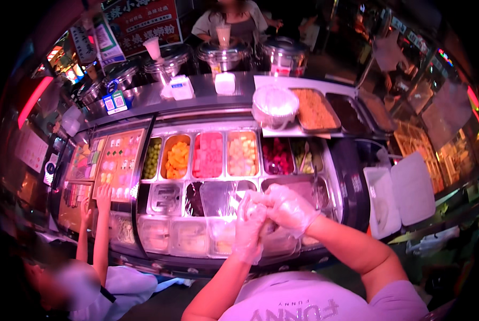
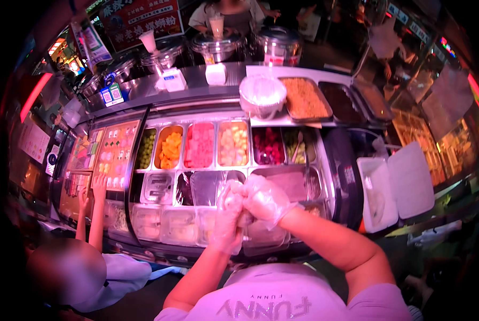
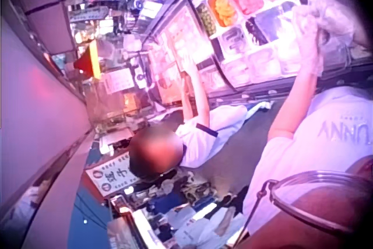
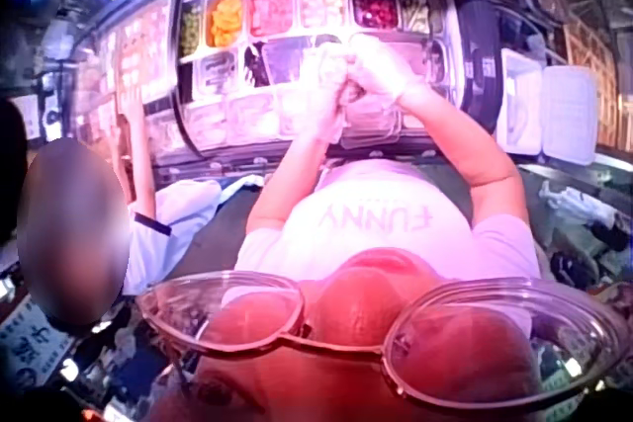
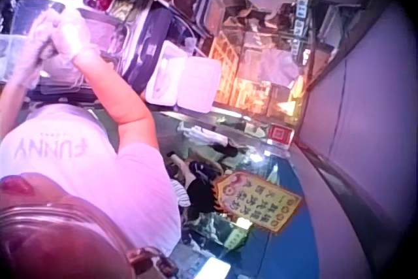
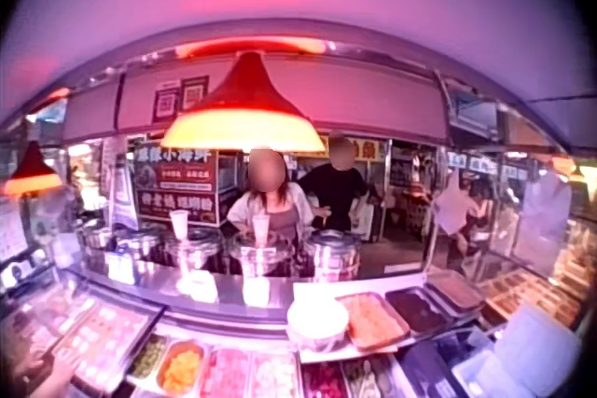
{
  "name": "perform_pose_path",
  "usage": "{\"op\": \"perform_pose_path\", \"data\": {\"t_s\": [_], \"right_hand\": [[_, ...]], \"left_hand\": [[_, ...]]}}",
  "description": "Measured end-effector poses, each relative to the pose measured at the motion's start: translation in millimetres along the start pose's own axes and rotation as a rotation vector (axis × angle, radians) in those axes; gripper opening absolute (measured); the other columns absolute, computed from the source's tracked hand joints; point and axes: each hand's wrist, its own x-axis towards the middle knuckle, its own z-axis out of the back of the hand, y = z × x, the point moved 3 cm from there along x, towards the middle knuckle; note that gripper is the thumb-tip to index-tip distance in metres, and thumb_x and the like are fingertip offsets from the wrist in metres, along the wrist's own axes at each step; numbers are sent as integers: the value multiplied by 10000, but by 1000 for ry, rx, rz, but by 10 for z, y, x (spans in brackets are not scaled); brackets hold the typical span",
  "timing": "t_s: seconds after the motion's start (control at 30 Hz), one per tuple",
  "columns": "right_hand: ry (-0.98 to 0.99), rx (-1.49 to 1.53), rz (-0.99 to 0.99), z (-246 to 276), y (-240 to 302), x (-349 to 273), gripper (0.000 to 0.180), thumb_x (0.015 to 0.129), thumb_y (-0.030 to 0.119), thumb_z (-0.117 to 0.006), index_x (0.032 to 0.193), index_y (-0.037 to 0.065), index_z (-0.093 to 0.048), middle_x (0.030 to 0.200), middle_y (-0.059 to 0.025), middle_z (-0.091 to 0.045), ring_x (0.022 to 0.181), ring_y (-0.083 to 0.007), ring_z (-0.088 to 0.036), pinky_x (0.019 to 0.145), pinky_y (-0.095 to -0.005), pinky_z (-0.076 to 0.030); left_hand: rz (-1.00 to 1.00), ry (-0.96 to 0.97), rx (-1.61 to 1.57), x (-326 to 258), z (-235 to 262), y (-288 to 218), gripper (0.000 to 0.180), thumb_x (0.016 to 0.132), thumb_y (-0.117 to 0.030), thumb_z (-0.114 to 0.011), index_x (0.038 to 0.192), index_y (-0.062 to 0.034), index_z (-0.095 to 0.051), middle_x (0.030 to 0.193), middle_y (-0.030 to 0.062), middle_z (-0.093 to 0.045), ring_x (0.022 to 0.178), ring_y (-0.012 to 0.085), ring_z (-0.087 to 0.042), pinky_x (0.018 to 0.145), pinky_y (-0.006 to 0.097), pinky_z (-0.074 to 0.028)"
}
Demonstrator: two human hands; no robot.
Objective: The person assembles a fruit-based snack by scooping various diced fruits into a plastic bag, then adding a dark crumbly topping and a light crumbly topping. The person seals the bag and places it into a white styrofoam container.
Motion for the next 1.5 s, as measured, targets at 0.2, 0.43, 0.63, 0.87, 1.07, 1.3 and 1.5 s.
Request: {"op": "perform_pose_path", "data": {"t_s": [0.2, 0.43, 0.63, 0.87, 1.07, 1.3, 1.5], "right_hand": [[-213, 15, 136, -49, -31, -4, 257, 817, 58, -660, 1044, 139, -749, 785, -160, -632, 744, -371, -643, 701, -433, -526], [-124, 988, 60, 170, -117, -30, 276, 845, -49, -670, 1114, -41, -730, 1067, -105, -739, 995, -165, -687, 882, -309, -559], [-102, 1504, -224, 222, -175, -98, 289, 922, 99, -686, 1157, -69, -677, 951, -94, -712, 770, -115, -659, 720, -227, -538], [-275, 1820, -80, 584, -25, -154, 319, 991, 60, -556, 1275, -81, -593, 752, -38, -588, 643, -91, -529, 774, -229, -492], [-467, 1921, -261, 356, 212, -276, 355, 968, 61, -588, 1297, -70, -577, 969, -97, -672, 746, -187, -637, 782, -243, -555], [-280, 1803, -71, -115, -416, -581, 403, 915, 55, -628, 1305, -42, -610, 1174, -100, -673, 1027, -153, -656, 859, -262, -528], [-79, 1259, -7, 26, 10, -535, 418, 921, 34, -636, 1333, -33, -622, 1267, -60, -660, 912, -89, -603, 744, -207, -461]], "left_hand": [[15, -68, 42, -24, -3, -46, 694, 893, -13, -738, 1483, -80, -377, 1196, 96, -611, 1026, 178, -641, 856, 347, -579], [-7, 57, 67, 25, 58, -126, 543, 890, -93, -703, 1384, -50, -483, 1131, 106, -640, 884, 198, -665, 724, 350, -600], [138, 135, 116, 99, -122, -133, 454, 927, -195, -694, 1330, -65, -531, 1108, 83, -663, 913, 200, -675, 782, 403, -604], [166, 519, 42, -316, -632, -969, 743, 972, -555, -553, 1465, -25, -385, 1452, 159, -486, 1202, 355, -605, 884, 599, -570], [75, 195, -261, -102, -319, -497, 865, 984, -713, -348, 1526, -39, -355, 1428, 212, -508, 1319, 355, -520, 1036, 647, -452], [457, 277, -509, -8, -70, 14, 665, 984, -593, -450, 1370, -59, -535, 1305, 157, -630, 1132, 444, -621, 926, 663, -488], [485, -19, -264, 192, 26, -111, 574, 971, -606, -493, 1204, -97, -620, 1104, 107, -711, 922, 350, -696, 792, 560, -554]]}}
